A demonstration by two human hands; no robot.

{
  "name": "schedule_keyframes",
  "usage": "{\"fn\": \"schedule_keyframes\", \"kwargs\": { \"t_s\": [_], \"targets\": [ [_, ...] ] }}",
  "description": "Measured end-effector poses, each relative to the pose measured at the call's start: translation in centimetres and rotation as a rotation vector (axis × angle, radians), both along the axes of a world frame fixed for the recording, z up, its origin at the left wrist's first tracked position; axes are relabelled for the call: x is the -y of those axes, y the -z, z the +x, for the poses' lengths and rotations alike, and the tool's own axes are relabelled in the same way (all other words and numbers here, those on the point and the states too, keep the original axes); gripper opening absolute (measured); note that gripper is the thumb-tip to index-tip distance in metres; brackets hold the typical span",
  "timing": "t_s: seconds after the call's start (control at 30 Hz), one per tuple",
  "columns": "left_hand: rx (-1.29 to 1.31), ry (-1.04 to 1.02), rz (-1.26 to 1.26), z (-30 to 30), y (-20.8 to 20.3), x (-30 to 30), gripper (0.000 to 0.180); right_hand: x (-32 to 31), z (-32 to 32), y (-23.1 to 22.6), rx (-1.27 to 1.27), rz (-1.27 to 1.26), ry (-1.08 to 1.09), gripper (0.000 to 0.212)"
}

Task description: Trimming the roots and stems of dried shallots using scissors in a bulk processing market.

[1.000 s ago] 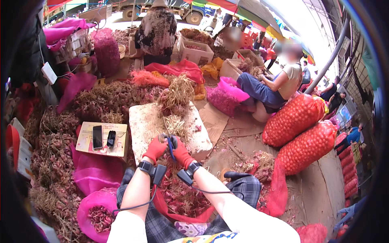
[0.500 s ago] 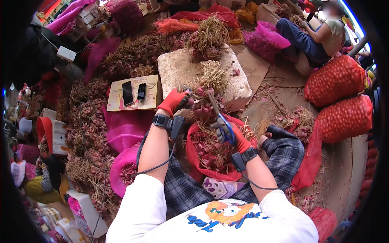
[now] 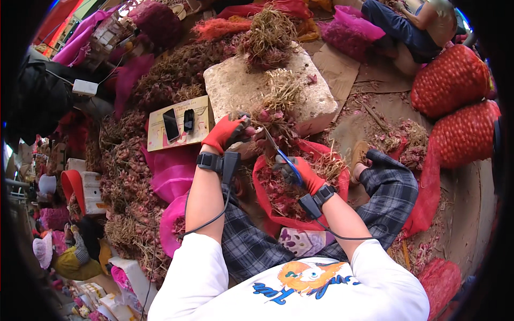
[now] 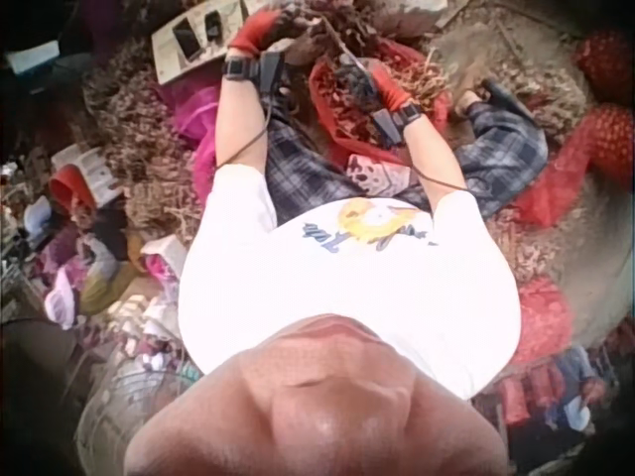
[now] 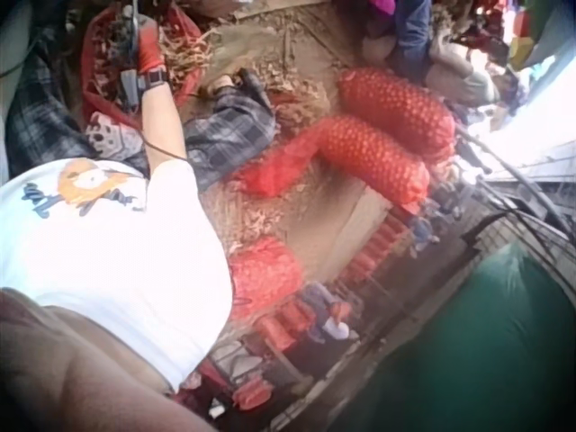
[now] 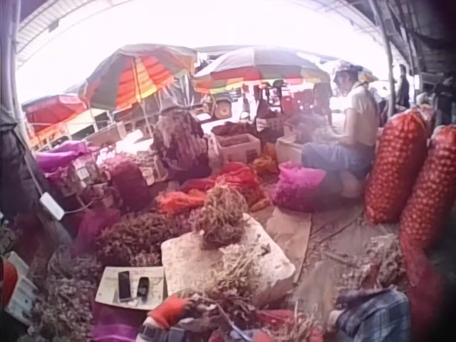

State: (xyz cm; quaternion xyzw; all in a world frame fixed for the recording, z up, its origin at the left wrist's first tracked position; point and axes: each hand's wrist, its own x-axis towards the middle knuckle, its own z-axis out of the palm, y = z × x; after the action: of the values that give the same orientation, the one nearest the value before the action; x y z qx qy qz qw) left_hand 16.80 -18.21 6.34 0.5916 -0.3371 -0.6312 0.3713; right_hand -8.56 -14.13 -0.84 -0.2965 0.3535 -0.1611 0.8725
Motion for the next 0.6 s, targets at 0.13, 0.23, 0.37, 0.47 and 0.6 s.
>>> {"fn": "schedule_keyframes", "kwargs": {
  "t_s": [0.13, 0.23, 0.37, 0.47, 0.6],
  "targets": [
    [0.062, 0.059, 0.020, 0.1, -0.3, 0.0, 0.025, 0.9, -0.3, 0.4, -0.174, -0.403, 0.042, 0.025],
    [0.173, 0.090, 0.032, 0.0, -1.0, -0.3, 0.027, 2.0, -1.2, 0.1, -0.223, -0.551, -0.028, 0.020],
    [0.286, 0.223, -0.047, 0.6, -0.2, -0.2, 0.032, 2.4, -1.7, 0.7, -0.151, -0.473, -0.071, 0.018],
    [0.481, 0.329, -0.101, 0.8, 0.0, -0.2, 0.036, 2.3, -1.3, 0.8, -0.154, -0.541, -0.024, 0.020],
    [0.287, 0.204, -0.040, 1.1, 0.4, -0.7, 0.030, 2.7, -2.2, -1.2, -0.238, -0.429, -0.186, 0.028]
  ]
}}
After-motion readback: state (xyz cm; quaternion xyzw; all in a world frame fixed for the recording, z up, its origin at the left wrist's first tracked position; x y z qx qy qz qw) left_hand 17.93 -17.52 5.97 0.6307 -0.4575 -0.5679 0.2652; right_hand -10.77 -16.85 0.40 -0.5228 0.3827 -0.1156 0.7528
